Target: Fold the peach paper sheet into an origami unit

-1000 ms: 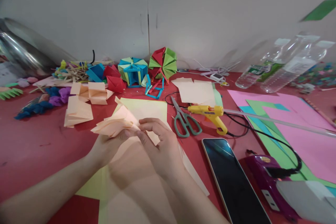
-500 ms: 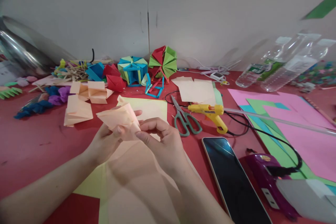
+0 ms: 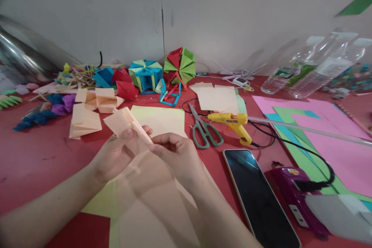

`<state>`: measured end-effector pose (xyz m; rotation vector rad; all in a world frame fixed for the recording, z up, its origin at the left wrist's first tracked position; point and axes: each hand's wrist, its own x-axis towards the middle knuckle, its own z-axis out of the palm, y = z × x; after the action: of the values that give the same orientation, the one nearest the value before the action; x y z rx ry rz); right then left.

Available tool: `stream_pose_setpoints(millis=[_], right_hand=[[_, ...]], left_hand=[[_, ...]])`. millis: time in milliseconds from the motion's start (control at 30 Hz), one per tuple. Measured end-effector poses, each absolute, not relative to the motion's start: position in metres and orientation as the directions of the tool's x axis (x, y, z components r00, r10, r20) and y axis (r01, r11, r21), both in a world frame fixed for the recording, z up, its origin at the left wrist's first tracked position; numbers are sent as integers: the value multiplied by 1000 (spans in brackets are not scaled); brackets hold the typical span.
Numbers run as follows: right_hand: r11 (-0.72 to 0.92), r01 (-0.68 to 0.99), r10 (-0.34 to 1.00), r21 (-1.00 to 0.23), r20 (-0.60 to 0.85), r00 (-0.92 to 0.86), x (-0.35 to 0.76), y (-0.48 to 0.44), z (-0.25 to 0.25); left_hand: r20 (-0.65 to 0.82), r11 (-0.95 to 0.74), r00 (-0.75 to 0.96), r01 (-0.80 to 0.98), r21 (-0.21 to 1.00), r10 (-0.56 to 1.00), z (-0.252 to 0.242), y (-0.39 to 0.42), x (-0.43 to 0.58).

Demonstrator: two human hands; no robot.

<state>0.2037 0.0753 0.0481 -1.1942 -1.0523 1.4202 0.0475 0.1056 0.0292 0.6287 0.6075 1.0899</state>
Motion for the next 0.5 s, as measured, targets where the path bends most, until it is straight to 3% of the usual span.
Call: stream_pose_setpoints(millis=[133, 333, 500], right_hand=[[-198, -88, 977, -976, -190, -96, 205, 74, 47], [18, 145, 999, -989, 22, 28, 202, 70, 47], [75, 293, 995, -953, 92, 45, 198, 66, 48]], left_hand=[[-141, 350, 355, -640, 684, 924, 27, 111, 42], [-120, 355, 380, -641, 680, 917, 25, 115, 40], [-98, 317, 346, -663, 678, 933, 24, 113, 43]])
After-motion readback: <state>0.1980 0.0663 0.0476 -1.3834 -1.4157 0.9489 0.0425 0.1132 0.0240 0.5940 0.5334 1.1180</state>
